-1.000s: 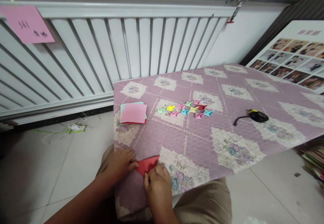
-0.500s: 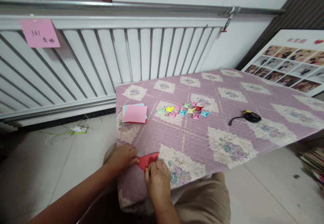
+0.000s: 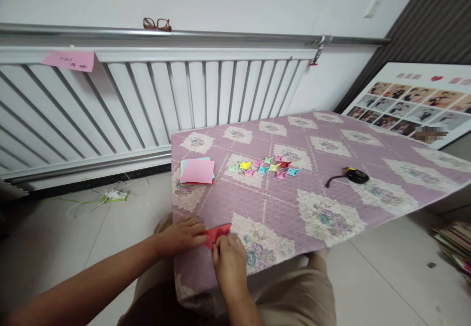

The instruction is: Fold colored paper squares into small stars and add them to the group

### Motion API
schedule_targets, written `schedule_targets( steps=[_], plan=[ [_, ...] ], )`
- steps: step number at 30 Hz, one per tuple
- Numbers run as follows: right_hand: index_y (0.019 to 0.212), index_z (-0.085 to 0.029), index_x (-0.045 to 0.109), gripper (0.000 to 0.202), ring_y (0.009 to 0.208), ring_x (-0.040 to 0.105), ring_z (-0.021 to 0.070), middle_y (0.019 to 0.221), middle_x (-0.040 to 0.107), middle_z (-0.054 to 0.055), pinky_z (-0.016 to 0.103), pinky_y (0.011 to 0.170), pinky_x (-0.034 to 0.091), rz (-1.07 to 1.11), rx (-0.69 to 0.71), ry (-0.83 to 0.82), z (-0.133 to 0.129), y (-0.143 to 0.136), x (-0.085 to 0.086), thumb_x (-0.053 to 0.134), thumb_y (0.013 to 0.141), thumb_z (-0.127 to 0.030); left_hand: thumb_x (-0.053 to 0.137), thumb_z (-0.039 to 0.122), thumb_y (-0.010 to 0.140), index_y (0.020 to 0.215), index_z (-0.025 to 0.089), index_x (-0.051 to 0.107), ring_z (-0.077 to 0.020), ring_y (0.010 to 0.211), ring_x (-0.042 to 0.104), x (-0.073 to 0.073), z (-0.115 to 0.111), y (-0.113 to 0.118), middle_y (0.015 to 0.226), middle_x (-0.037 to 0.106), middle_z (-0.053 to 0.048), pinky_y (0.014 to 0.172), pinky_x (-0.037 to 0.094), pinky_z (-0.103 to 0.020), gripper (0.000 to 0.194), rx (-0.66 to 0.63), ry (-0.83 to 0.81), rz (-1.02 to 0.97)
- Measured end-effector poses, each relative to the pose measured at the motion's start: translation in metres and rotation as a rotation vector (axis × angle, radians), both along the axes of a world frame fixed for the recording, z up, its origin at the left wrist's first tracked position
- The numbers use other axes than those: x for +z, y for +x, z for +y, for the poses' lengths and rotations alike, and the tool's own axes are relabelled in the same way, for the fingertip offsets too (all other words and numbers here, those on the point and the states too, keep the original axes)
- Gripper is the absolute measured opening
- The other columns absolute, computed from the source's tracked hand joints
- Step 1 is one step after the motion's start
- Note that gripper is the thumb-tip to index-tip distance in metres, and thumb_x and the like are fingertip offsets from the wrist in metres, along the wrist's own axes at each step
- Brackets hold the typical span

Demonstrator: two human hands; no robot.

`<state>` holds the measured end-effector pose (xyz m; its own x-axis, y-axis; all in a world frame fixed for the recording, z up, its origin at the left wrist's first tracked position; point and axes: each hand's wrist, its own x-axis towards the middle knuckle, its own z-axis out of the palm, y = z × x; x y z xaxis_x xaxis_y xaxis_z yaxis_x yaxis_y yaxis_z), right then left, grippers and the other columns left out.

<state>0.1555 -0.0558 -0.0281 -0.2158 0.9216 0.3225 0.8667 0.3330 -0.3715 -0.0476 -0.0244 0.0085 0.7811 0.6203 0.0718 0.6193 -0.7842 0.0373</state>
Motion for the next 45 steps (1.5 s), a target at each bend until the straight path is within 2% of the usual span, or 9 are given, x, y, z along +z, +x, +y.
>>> schedule_targets(
  steps=[2, 4, 9, 13, 16, 25, 31, 41, 45],
  plan=[
    [0.07, -0.02, 0.054, 0.012, 0.073, 0.048, 0.0182, 0.074, 0.055, 0.003, 0.029, 0.07, 0.035, -0.018, -0.003, 0.003, 0.0, 0.0, 0.001, 0.055, 0.08, -0.013, 0.043, 0.023, 0.097, 0.112, 0.026, 0.055, -0.0185, 0.089, 0.051, 0.0, -0.003, 0.001, 0.101, 0.059, -0.003, 0.081, 0.034, -0.032, 0.02, -0.139, 0.082, 0.009],
    [0.071, -0.019, 0.055, 0.012, 0.074, 0.049, 0.0186, 0.076, 0.055, 0.003, 0.03, 0.07, 0.036, -0.038, -0.004, 0.004, 0.0, 0.001, 0.001, 0.056, 0.081, -0.013, 0.044, 0.024, 0.096, 0.117, 0.027, 0.052, -0.0183, 0.084, 0.051, -0.001, -0.004, 0.001, 0.098, 0.059, -0.003, 0.077, 0.034, -0.032, 0.023, -0.183, 0.128, 0.022],
    [0.085, -0.02, 0.062, 0.006, 0.078, 0.052, 0.0209, 0.082, 0.058, 0.005, 0.032, 0.072, 0.04, -0.105, 0.073, 0.051, -0.006, 0.007, -0.006, 0.057, 0.084, -0.016, 0.042, 0.025, 0.096, 0.119, 0.026, 0.051, -0.0191, 0.082, 0.049, -0.002, -0.001, 0.0, 0.095, 0.056, -0.003, 0.071, 0.034, -0.033, 0.024, -0.232, 0.178, 0.069],
    [0.114, -0.024, 0.061, 0.029, 0.097, 0.055, 0.0252, 0.103, 0.062, 0.008, 0.036, 0.084, 0.043, -0.198, 0.155, 0.153, -0.02, 0.017, -0.018, 0.059, 0.085, -0.022, 0.042, 0.027, 0.097, 0.12, 0.027, 0.049, -0.0192, 0.081, 0.048, -0.003, 0.001, 0.0, 0.096, 0.055, -0.003, 0.07, 0.034, -0.033, 0.025, -0.223, 0.173, 0.067],
    [0.119, -0.024, 0.059, 0.034, 0.11, 0.052, 0.0283, 0.117, 0.061, 0.009, 0.039, 0.091, 0.041, -0.264, 0.208, 0.24, -0.029, 0.024, -0.026, 0.06, 0.085, -0.029, 0.043, 0.028, 0.096, 0.122, 0.029, 0.049, -0.0196, 0.084, 0.048, -0.005, 0.002, -0.002, 0.098, 0.055, -0.003, 0.072, 0.034, -0.033, 0.026, -0.207, 0.152, 0.056],
    [0.122, -0.019, 0.057, 0.038, 0.111, 0.055, 0.0252, 0.12, 0.062, 0.008, 0.037, 0.092, 0.045, -0.311, 0.314, 0.25, -0.029, 0.038, -0.026, 0.059, 0.086, -0.031, 0.044, 0.027, 0.097, 0.121, 0.024, 0.053, -0.0191, 0.109, 0.048, -0.032, -0.01, -0.024, 0.125, 0.055, -0.004, 0.088, 0.035, -0.033, 0.026, 0.011, 0.075, 0.006],
    [0.118, -0.018, 0.059, 0.032, 0.111, 0.056, 0.0251, 0.12, 0.062, 0.009, 0.038, 0.092, 0.046, -0.305, 0.321, 0.269, -0.03, 0.039, -0.029, 0.054, 0.088, -0.027, 0.05, 0.022, 0.093, 0.123, 0.024, 0.054, -0.0186, 0.113, 0.049, -0.052, -0.026, -0.021, 0.128, 0.056, -0.003, 0.091, 0.039, -0.032, 0.03, 0.215, 0.052, -0.045],
    [0.114, -0.022, 0.061, 0.028, 0.108, 0.058, 0.021, 0.117, 0.064, 0.004, 0.033, 0.091, 0.047, -0.244, 0.266, 0.323, -0.032, 0.039, -0.03, 0.054, 0.087, -0.028, 0.048, 0.006, 0.086, 0.117, 0.019, 0.06, -0.0189, 0.113, 0.053, -0.055, -0.033, -0.01, 0.126, 0.059, -0.006, 0.097, 0.041, -0.034, 0.036, 0.387, 0.05, -0.059],
    [0.111, -0.023, 0.061, 0.027, 0.106, 0.058, 0.0202, 0.114, 0.066, 0.003, 0.032, 0.091, 0.046, -0.18, 0.219, 0.391, -0.03, 0.035, -0.046, 0.055, 0.084, -0.027, 0.044, 0.002, 0.081, 0.105, 0.021, 0.066, -0.0178, 0.109, 0.056, -0.054, -0.038, -0.003, 0.12, 0.063, -0.004, 0.095, 0.044, -0.032, 0.038, 0.489, 0.086, -0.097]
  ],
)
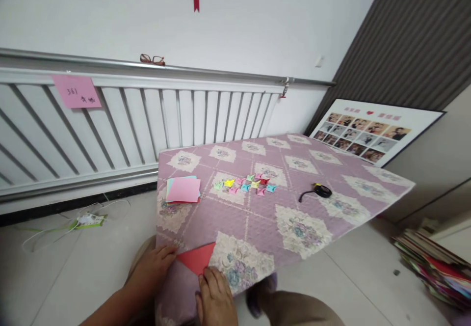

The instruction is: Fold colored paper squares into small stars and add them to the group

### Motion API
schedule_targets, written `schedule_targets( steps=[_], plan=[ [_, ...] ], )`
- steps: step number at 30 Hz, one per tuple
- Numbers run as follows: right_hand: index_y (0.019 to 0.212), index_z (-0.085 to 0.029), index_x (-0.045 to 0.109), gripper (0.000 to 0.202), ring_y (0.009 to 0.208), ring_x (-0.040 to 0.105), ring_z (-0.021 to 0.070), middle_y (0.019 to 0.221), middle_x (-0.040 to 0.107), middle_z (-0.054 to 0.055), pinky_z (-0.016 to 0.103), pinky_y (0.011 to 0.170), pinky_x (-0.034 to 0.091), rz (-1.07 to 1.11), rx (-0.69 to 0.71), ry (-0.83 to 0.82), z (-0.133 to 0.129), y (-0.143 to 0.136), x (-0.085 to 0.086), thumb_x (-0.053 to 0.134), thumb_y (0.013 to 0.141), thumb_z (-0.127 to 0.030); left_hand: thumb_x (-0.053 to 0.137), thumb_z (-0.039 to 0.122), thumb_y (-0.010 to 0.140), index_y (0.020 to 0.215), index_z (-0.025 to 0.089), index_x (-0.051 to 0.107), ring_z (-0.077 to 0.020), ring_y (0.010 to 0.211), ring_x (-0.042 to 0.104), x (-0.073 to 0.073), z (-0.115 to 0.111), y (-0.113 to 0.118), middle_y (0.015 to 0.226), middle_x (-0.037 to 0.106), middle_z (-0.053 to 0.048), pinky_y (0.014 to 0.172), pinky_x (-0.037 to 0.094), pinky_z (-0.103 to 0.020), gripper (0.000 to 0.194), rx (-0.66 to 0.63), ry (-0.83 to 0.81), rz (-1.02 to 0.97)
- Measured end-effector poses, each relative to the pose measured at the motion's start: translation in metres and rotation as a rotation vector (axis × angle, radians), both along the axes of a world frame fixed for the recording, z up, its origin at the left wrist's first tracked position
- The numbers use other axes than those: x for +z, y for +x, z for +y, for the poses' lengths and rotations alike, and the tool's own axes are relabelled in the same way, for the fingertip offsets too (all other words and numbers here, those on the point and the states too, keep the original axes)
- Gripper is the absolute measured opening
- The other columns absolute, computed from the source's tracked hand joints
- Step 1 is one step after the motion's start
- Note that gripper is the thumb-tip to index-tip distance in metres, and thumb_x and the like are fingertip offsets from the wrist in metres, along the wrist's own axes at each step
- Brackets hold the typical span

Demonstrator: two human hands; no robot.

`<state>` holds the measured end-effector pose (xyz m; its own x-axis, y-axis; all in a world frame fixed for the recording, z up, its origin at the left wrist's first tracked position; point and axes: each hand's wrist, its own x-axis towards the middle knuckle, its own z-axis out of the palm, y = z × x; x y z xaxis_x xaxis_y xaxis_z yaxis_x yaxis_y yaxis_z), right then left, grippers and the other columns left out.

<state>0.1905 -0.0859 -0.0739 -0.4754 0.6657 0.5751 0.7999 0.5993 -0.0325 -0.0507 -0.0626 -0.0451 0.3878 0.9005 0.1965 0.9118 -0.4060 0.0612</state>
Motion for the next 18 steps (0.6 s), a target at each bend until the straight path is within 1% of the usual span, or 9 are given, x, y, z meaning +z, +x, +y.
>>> schedule_targets(
  steps=[1, 2, 3, 5, 7, 10, 12, 14, 18],
  plan=[
    [0.108, -0.023, 0.062, 0.026, 0.105, 0.058, 0.0204, 0.111, 0.066, 0.003, 0.032, 0.091, 0.045, 0.041, -0.011, 0.032, 0.001, -0.002, -0.007, 0.055, 0.084, -0.027, 0.043, 0.003, 0.081, 0.103, 0.021, 0.067, -0.0186, 0.108, 0.057, 0.0, -0.003, 0.004, 0.118, 0.064, -0.005, 0.093, 0.045, -0.033, 0.038, 0.044, 0.08, -0.029],
    [0.105, -0.023, 0.063, 0.024, 0.103, 0.058, 0.0207, 0.108, 0.067, 0.003, 0.033, 0.091, 0.045, 0.092, -0.032, 0.072, 0.001, -0.005, -0.015, 0.055, 0.083, -0.027, 0.043, 0.005, 0.081, 0.11, 0.02, 0.065, -0.0198, 0.108, 0.057, 0.0, -0.007, 0.01, 0.118, 0.064, -0.007, 0.093, 0.045, -0.034, 0.039, 0.06, 0.201, -0.061],
    [0.103, -0.023, 0.063, 0.024, 0.103, 0.058, 0.0213, 0.106, 0.067, 0.004, 0.035, 0.092, 0.044, 0.142, -0.067, 0.102, 0.001, -0.007, -0.022, 0.054, 0.082, -0.026, 0.042, 0.007, 0.082, 0.114, 0.019, 0.062, -0.0199, 0.108, 0.057, 0.0, -0.012, 0.017, 0.117, 0.064, -0.007, 0.093, 0.045, -0.034, 0.039, 0.037, 0.337, -0.097],
    [0.105, -0.023, 0.062, 0.026, 0.104, 0.057, 0.022, 0.107, 0.066, 0.004, 0.036, 0.095, 0.041, 0.157, -0.104, 0.097, 0.002, -0.011, -0.035, 0.055, 0.08, -0.024, 0.042, 0.015, 0.087, 0.118, 0.021, 0.059, -0.0187, 0.11, 0.056, -0.001, -0.021, 0.031, 0.116, 0.064, -0.006, 0.093, 0.045, -0.031, 0.037, -0.156, 0.535, -0.133],
    [0.107, -0.024, 0.062, 0.028, 0.106, 0.056, 0.0221, 0.11, 0.065, 0.003, 0.037, 0.097, 0.04, 0.133, -0.118, 0.072, 0.002, -0.011, -0.039, 0.055, 0.08, -0.022, 0.045, 0.021, 0.088, 0.119, 0.025, 0.059, -0.0182, 0.109, 0.057, -0.001, -0.028, 0.045, 0.115, 0.064, -0.004, 0.094, 0.044, -0.031, 0.034, -0.218, 0.602, -0.124],
    [0.108, -0.027, 0.062, 0.027, 0.103, 0.058, 0.0211, 0.108, 0.067, 0.001, 0.034, 0.094, 0.041, 0.097, -0.096, 0.079, 0.001, -0.003, -0.032, 0.054, 0.082, -0.022, 0.051, 0.024, 0.088, 0.117, 0.028, 0.06, -0.0186, 0.11, 0.057, 0.0, -0.036, 0.059, 0.115, 0.063, -0.003, 0.096, 0.043, -0.032, 0.03, -0.179, 0.667, -0.104],
    [0.112, -0.026, 0.06, 0.029, 0.1, 0.06, 0.02, 0.108, 0.068, 0.001, 0.031, 0.089, 0.044, 0.043, -0.036, 0.045, 0.001, 0.004, -0.022, 0.052, 0.085, -0.023, 0.05, 0.026, 0.09, 0.117, 0.029, 0.06, -0.0179, 0.112, 0.056, 0.002, -0.038, 0.064, 0.116, 0.063, -0.002, 0.098, 0.042, -0.031, 0.03, -0.27, 0.657, -0.079],
    [0.117, -0.024, 0.058, 0.032, 0.101, 0.06, 0.0198, 0.111, 0.067, 0.002, 0.03, 0.087, 0.045, 0.017, -0.012, 0.002, 0.001, 0.009, -0.014, 0.049, 0.087, -0.023, 0.046, 0.029, 0.091, 0.12, 0.025, 0.059, -0.0174, 0.112, 0.055, 0.004, -0.038, 0.068, 0.116, 0.064, -0.002, 0.1, 0.041, -0.031, 0.032, -0.375, 0.537, -0.055],
    [0.12, -0.022, 0.057, 0.035, 0.103, 0.059, 0.0213, 0.113, 0.066, 0.003, 0.033, 0.089, 0.044, 0.016, 0.012, -0.038, 0.002, 0.008, -0.009, 0.05, 0.086, -0.021, 0.05, 0.042, 0.087, 0.128, 0.011, 0.052, -0.0237, 0.117, 0.051, 0.002, -0.036, 0.068, 0.123, 0.061, -0.011, 0.1, 0.04, -0.037, 0.05, -0.271, 0.293, -0.03]
  ],
)
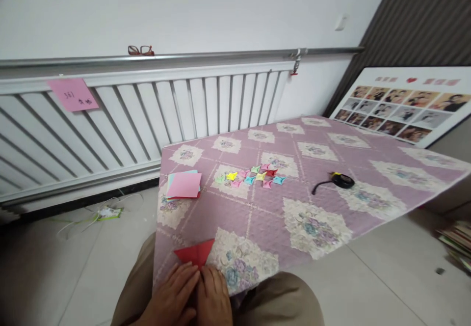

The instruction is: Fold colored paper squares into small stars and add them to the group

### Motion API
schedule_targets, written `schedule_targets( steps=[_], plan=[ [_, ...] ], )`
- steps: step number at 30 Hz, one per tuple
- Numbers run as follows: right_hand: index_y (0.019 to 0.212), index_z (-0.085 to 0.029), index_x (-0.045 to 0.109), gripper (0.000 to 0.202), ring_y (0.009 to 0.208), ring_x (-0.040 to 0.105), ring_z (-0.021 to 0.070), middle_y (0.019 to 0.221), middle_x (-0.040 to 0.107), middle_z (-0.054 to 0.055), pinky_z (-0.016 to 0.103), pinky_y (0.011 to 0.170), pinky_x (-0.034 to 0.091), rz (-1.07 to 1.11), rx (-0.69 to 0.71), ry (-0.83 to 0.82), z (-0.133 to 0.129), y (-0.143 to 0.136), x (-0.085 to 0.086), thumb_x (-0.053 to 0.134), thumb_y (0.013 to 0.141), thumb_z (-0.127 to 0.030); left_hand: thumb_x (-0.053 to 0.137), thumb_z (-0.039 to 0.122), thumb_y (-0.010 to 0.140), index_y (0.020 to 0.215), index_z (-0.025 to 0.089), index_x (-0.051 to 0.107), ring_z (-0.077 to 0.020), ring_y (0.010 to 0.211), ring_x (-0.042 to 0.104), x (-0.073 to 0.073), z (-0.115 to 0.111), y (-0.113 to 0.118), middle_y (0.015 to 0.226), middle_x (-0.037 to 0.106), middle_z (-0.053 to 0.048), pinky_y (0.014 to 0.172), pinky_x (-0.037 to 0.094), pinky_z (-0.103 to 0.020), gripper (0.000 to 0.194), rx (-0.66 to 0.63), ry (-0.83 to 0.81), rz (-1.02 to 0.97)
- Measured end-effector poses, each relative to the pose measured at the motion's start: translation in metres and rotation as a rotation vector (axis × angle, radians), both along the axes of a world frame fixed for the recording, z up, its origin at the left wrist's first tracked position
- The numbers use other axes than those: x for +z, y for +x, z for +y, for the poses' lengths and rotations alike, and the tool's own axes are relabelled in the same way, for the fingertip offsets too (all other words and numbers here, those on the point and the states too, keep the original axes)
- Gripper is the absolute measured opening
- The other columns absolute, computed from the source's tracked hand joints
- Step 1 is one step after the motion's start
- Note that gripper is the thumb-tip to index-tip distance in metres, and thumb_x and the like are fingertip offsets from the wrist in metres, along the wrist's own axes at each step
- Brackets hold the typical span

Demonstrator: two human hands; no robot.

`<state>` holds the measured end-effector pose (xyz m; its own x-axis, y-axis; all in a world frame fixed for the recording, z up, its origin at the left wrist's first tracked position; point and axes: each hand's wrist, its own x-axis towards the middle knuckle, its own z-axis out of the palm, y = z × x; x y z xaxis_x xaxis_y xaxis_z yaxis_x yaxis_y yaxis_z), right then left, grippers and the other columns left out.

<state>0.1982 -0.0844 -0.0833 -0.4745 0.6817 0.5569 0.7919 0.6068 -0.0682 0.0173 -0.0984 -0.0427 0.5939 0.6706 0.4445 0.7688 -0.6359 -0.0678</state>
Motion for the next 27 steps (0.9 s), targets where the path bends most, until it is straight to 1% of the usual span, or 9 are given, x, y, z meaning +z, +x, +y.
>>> schedule_targets(
  steps=[2, 5, 10, 13, 17, 20, 23, 25, 27],
  plan=[
    [0.119, -0.023, 0.058, 0.033, 0.102, 0.059, 0.0217, 0.111, 0.067, 0.003, 0.034, 0.089, 0.043, 0.012, 0.007, -0.01, 0.0, -0.002, -0.002, 0.051, 0.086, -0.022, 0.057, 0.041, 0.083, 0.133, 0.011, 0.045, -0.0259, 0.121, 0.047, -0.003, 0.0, -0.002, 0.129, 0.057, -0.012, 0.1, 0.039, -0.04, 0.06, 0.055, -0.155, 0.039],
    [0.118, -0.023, 0.059, 0.032, 0.101, 0.06, 0.0219, 0.11, 0.068, 0.004, 0.034, 0.088, 0.043, 0.027, 0.049, -0.03, 0.003, 0.0, -0.001, 0.051, 0.086, -0.024, 0.062, 0.039, 0.078, 0.139, 0.014, 0.036, -0.0276, 0.127, 0.041, -0.005, -0.003, -0.004, 0.137, 0.049, -0.011, 0.103, 0.036, -0.044, 0.071, 0.071, -0.334, 0.086],
    [0.112, -0.026, 0.063, 0.029, 0.097, 0.062, 0.0177, 0.107, 0.068, 0.002, 0.03, 0.086, 0.045, 0.029, 0.145, -0.191, 0.02, 0.013, 0.021, 0.047, 0.087, -0.02, 0.058, 0.044, 0.08, 0.145, 0.016, 0.026, -0.0277, 0.13, 0.036, 0.0, -0.007, -0.004, 0.142, 0.044, -0.01, 0.106, 0.03, -0.046, 0.077, 0.113, -0.419, 0.103],
    [0.122, -0.025, 0.058, 0.035, 0.11, 0.057, 0.0203, 0.118, 0.065, 0.003, 0.035, 0.096, 0.04, 0.001, 0.197, -0.254, 0.036, 0.012, 0.036, 0.048, 0.089, -0.029, 0.054, 0.049, 0.083, 0.144, 0.018, 0.029, -0.0265, 0.13, 0.036, 0.006, -0.006, -0.002, 0.142, 0.044, -0.009, 0.107, 0.027, -0.044, 0.073, 0.11, -0.356, 0.106],
    [0.132, -0.026, 0.05, 0.05, 0.12, 0.05, 0.0221, 0.128, 0.06, 0.003, 0.039, 0.101, 0.034, -0.054, 0.367, -0.315, 0.056, 0.003, 0.041, 0.053, 0.085, -0.043, 0.053, 0.047, 0.087, 0.134, 0.025, 0.046, -0.0249, 0.129, 0.037, 0.01, 0.0, 0.001, 0.138, 0.048, -0.005, 0.111, 0.02, -0.042, 0.052, 0.149, -0.124, 0.145],
    [0.136, -0.023, 0.045, 0.06, 0.121, 0.049, 0.0233, 0.132, 0.057, 0.004, 0.04, 0.101, 0.034, -0.093, 0.466, -0.264, 0.071, 0.005, 0.036, 0.054, 0.083, -0.049, 0.052, 0.043, 0.091, 0.125, 0.03, 0.055, -0.0224, 0.126, 0.039, 0.005, 0.007, 0.003, 0.134, 0.051, 0.002, 0.114, 0.01, -0.042, 0.037, 0.184, 0.064, 0.18],
    [0.14, -0.021, 0.04, 0.064, 0.121, 0.049, 0.0228, 0.135, 0.054, 0.004, 0.037, 0.098, 0.037, -0.118, 0.521, -0.145, 0.083, 0.012, 0.026, 0.05, 0.085, -0.05, 0.052, 0.046, 0.09, 0.121, 0.033, 0.058, -0.0232, 0.123, 0.043, 0.0, 0.011, 0.003, 0.13, 0.054, 0.002, 0.114, 0.013, -0.044, 0.034, 0.184, 0.142, 0.192],
    [0.142, -0.022, 0.038, 0.056, 0.12, 0.051, 0.0196, 0.136, 0.053, 0.003, 0.033, 0.095, 0.039, -0.138, 0.52, -0.074, 0.087, 0.013, 0.016, 0.047, 0.089, -0.042, 0.054, 0.045, 0.089, 0.118, 0.036, 0.06, -0.0241, 0.121, 0.046, -0.003, 0.012, 0.002, 0.126, 0.056, 0.004, 0.113, 0.019, -0.044, 0.031, 0.197, 0.155, 0.196],
    [0.141, -0.027, 0.038, 0.05, 0.116, 0.055, 0.0163, 0.133, 0.055, -0.001, 0.03, 0.094, 0.04, -0.121, 0.473, -0.044, 0.085, 0.01, 0.002, 0.044, 0.092, -0.029, 0.057, 0.04, 0.088, 0.116, 0.039, 0.06, -0.0239, 0.119, 0.05, -0.005, 0.012, -0.001, 0.124, 0.058, 0.007, 0.111, 0.025, -0.042, 0.028, 0.217, 0.156, 0.207]
  ],
)
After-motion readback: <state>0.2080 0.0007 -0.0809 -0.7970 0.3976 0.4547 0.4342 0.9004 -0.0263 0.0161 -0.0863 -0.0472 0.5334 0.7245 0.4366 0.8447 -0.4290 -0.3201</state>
